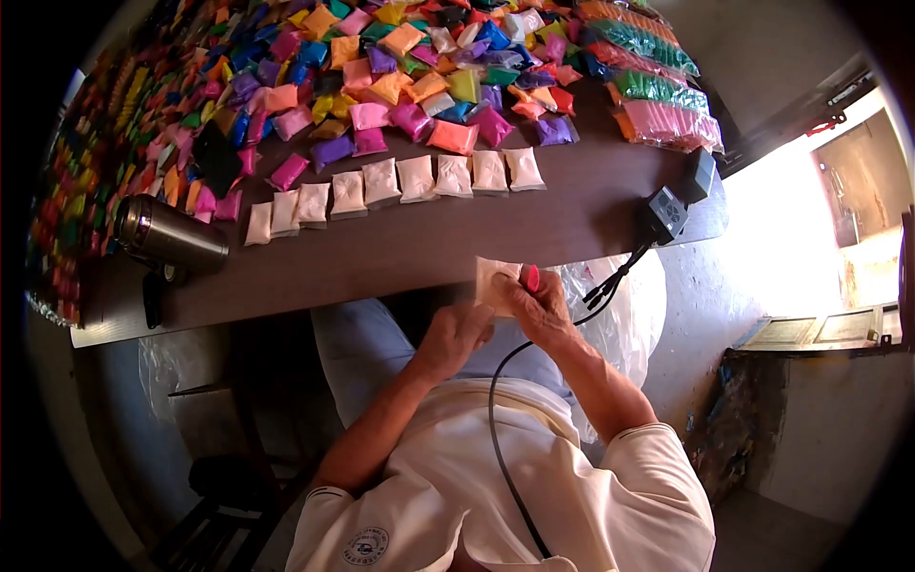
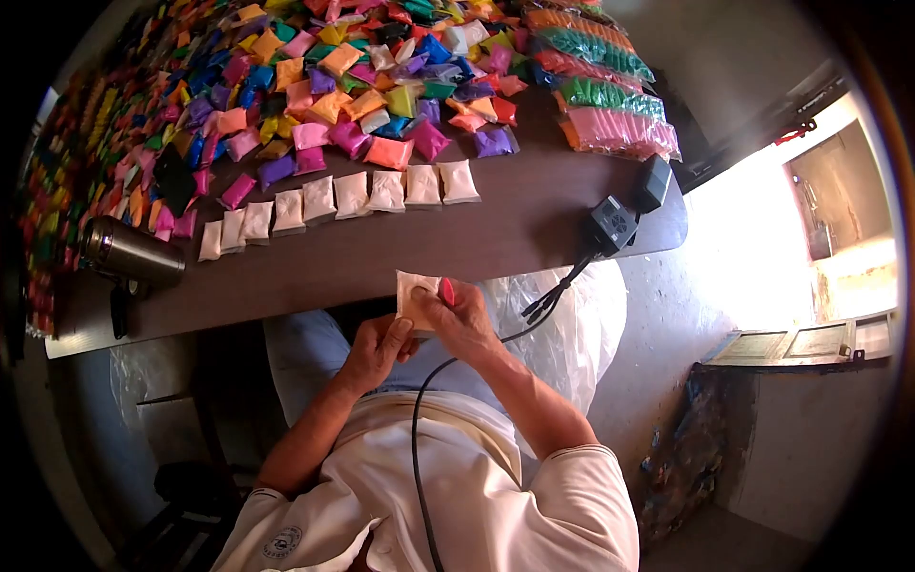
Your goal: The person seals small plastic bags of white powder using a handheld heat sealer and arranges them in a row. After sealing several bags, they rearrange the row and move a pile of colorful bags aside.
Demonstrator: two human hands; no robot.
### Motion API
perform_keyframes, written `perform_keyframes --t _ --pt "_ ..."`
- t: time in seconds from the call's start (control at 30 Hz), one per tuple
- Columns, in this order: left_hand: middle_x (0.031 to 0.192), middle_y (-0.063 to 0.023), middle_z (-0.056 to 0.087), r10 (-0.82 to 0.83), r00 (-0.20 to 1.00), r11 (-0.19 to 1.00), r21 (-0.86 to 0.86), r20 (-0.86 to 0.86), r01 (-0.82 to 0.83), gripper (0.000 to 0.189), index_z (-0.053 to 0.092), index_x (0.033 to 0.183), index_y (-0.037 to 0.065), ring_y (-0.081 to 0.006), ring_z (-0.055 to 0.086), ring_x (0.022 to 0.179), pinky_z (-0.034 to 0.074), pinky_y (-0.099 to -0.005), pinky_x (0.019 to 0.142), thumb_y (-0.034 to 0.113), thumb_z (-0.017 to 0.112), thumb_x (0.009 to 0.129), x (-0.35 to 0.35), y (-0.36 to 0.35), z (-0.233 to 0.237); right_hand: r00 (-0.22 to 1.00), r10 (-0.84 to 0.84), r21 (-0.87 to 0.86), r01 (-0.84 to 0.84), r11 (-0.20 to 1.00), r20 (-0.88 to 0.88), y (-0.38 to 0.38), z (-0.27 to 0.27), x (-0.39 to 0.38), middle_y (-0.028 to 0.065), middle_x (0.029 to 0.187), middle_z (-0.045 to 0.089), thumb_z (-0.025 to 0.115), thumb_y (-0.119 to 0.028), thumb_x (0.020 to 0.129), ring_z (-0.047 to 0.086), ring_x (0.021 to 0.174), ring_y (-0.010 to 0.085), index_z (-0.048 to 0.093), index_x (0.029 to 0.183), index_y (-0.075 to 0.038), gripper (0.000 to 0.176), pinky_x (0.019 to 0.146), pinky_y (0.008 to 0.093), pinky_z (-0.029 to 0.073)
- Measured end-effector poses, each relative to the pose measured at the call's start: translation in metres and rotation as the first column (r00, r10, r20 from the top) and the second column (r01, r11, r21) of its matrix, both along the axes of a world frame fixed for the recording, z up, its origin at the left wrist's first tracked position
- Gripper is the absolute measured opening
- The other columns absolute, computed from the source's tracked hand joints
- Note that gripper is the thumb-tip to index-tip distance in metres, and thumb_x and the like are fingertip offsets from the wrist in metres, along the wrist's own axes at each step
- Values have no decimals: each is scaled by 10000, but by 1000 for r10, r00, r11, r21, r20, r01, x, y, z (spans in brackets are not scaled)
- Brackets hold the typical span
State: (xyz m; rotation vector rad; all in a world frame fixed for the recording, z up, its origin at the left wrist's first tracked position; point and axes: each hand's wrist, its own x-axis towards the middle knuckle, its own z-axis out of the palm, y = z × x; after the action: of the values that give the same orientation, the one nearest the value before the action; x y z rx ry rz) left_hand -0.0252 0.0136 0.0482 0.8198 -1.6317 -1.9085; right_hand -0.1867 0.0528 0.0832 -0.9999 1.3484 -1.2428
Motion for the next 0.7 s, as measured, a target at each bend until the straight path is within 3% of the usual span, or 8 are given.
perform_keyframes --t 0.07,0.13,0.3,0.37,0.4,0.47,0.57,0.7 --pt "566 -23 469 16 1000 1000 15 8 -16 418 492 645 10 -106 427 537 358 -282 525 283 455 959 0 -1 5 1000 -7 58 7 998 -2 -1 9 1 27 796 613 563 -259 933 558 723 81 599 908 29 291 603 252 489" --pt "616 -2 476 -5 1000 1000 23 -2 5 460 495 701 54 -75 435 559 364 -231 501 427 452 965 2 -1 7 998 26 52 -29 998 59 -1 12 -2 26 785 611 578 -262 927 562 715 81 599 900 24 288 605 254 492" --pt "621 -3 482 1 1000 999 37 -12 0 468 497 706 48 -76 438 562 366 -232 505 438 453 962 4 -4 0 990 80 -5 -80 997 112 -3 2 -8 31 761 616 615 -252 907 583 683 87 597 878 17 271 587 259 506" --pt "622 -2 481 -10 1000 999 54 -20 11 469 498 712 45 -75 440 564 366 -232 506 440 454 961 3 -3 0 953 118 46 -136 990 280 -7 16 -1 34 757 618 617 -227 903 591 673 89 591 871 12 242 558 257 511" --pt "622 -2 482 -27 999 998 48 -19 28 468 502 716 43 -74 443 565 367 -232 507 441 458 960 3 -2 1 953 117 45 -135 990 280 -8 11 -1 34 757 618 617 -227 903 591 673 89 591 871 12 242 558 257 511" --pt "622 -2 483 -46 999 998 40 -18 47 468 507 721 40 -73 447 566 367 -232 507 442 462 958 3 -1 1 943 183 -120 -155 981 279 -9 -6 -2 37 766 624 610 -214 905 601 666 98 587 882 11 227 532 260 514" --pt "619 -2 483 -47 999 999 25 2 47 473 514 718 40 -72 450 565 368 -232 506 446 464 956 3 -2 6 977 116 -146 -90 985 181 -8 -13 2 32 780 621 603 -234 910 590 696 90 588 894 11 247 567 259 510" --pt "622 -2 485 0 999 999 32 39 -2 476 517 712 42 -71 440 563 363 -234 509 444 457 960 3 -3 11 980 56 -26 -53 998 190 -4 -5 5 27 790 614 589 -270 917 574 725 80 583 930 19 290 608 252 499"
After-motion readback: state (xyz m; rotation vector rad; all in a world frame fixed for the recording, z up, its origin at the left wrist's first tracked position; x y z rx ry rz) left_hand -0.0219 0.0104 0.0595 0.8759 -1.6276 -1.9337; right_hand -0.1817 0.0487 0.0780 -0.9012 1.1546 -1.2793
